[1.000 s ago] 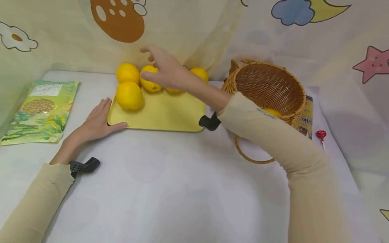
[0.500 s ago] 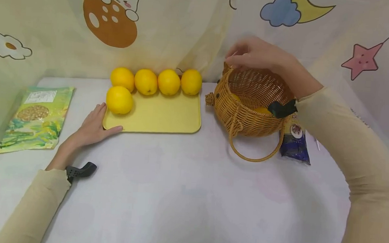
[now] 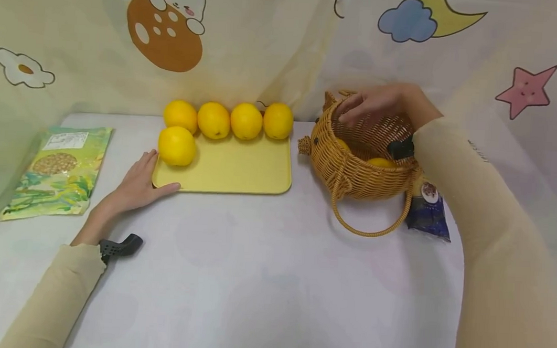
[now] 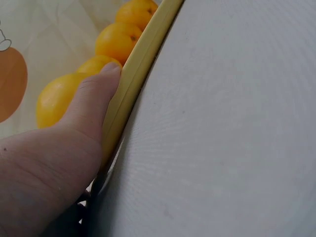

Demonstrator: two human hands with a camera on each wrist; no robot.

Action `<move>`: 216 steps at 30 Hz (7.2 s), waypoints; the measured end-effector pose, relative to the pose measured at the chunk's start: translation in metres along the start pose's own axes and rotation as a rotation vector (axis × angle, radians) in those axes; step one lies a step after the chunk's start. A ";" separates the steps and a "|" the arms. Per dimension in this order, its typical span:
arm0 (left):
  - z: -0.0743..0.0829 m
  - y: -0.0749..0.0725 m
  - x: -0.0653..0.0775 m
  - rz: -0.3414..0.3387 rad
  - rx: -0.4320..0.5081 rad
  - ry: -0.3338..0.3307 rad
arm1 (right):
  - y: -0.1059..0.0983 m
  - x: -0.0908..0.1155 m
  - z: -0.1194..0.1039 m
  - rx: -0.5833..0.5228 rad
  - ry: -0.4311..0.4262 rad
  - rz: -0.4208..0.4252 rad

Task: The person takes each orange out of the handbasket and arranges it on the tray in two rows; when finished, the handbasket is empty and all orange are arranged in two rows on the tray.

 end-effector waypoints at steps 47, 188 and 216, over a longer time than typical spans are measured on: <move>0.000 0.001 -0.003 0.012 -0.010 -0.017 | 0.015 -0.053 0.028 -0.308 -0.065 -0.450; 0.000 -0.003 -0.001 0.037 0.015 0.036 | 0.114 0.014 -0.154 -0.410 -0.520 0.672; -0.001 -0.002 -0.002 0.030 0.010 0.027 | 0.087 0.041 -0.093 -1.050 -0.734 0.693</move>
Point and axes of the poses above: each hand's wrist, its own x-axis away from the middle knuckle, its own y-axis out of the palm, z = x × y, the point moved 2 cm from there along -x, towards the middle knuckle, and after that the axes turned 8 degrees about -z, right-handed, at the moved point
